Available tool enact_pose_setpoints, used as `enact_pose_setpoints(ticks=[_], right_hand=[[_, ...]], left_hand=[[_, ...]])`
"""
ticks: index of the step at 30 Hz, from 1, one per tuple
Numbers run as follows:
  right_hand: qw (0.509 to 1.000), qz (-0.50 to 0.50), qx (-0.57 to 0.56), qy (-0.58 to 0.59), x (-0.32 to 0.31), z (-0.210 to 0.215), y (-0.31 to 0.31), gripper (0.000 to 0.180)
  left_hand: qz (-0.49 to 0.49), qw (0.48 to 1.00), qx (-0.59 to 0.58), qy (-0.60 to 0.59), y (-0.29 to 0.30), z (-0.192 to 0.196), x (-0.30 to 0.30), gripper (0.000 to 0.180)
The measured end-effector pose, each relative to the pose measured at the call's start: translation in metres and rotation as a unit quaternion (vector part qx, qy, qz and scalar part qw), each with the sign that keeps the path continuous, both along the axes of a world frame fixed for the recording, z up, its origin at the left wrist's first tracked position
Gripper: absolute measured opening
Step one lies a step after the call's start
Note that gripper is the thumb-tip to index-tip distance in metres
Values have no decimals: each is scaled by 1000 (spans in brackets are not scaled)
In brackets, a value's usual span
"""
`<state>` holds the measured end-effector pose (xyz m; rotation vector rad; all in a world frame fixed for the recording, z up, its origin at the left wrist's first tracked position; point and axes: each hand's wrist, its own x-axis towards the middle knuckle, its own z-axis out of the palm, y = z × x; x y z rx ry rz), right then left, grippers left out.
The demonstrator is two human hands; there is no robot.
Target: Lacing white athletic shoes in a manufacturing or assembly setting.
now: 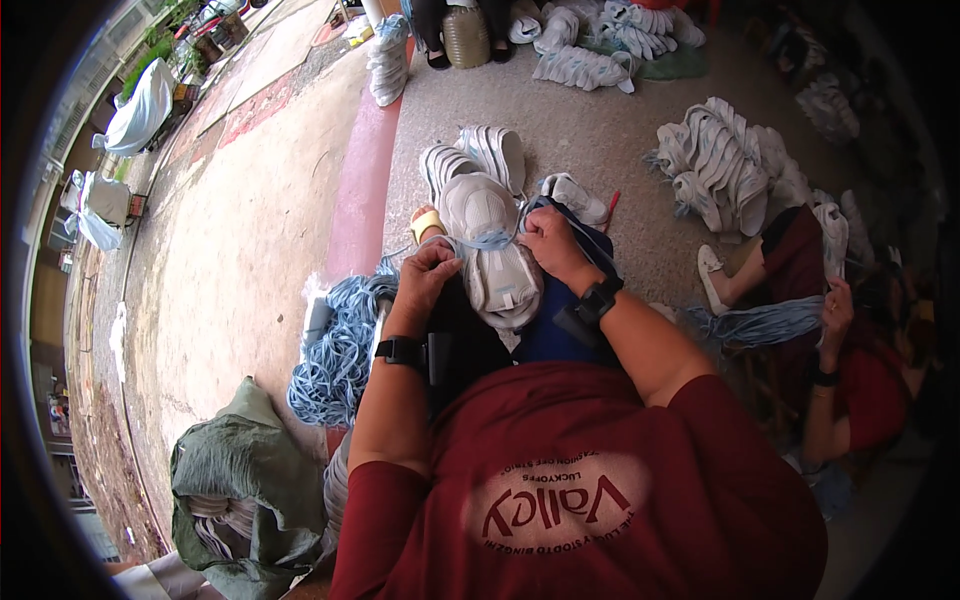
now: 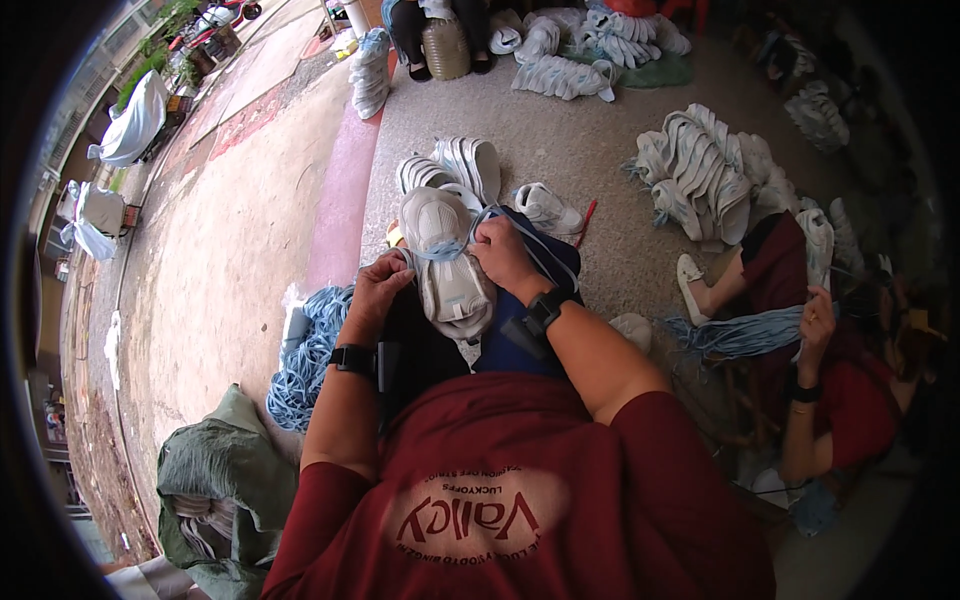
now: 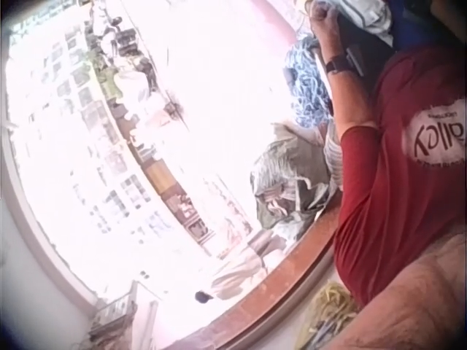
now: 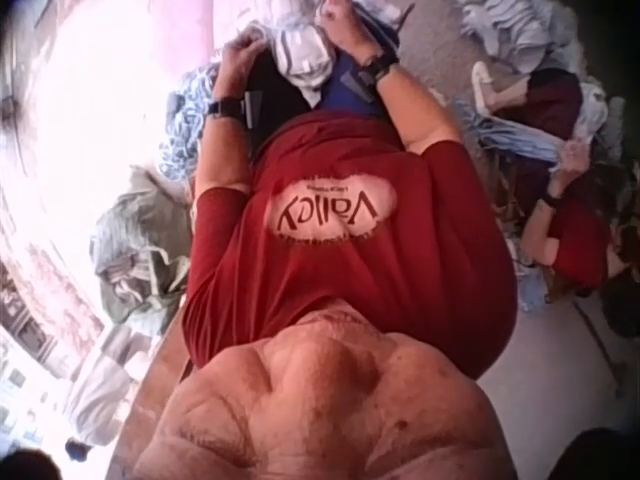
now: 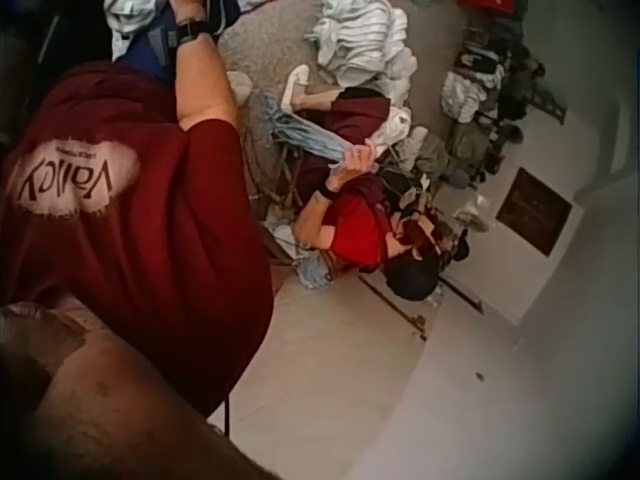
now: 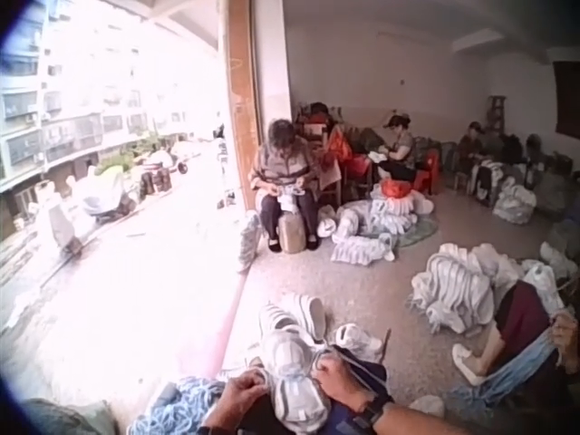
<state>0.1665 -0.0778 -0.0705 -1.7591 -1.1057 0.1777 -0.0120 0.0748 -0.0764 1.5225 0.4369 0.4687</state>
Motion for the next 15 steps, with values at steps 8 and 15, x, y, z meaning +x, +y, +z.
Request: enact_pose_setpoints(ticks=[8, 15], right_hand=[[995, -63, -24, 68, -5, 1, 7, 19], [989, -86, -48, -107, -34, 8, -11, 13]], left_hand=[[56, 998, -36, 17, -11, 7, 2, 9], [79, 992, -94, 18, -20, 14, -1, 12]])
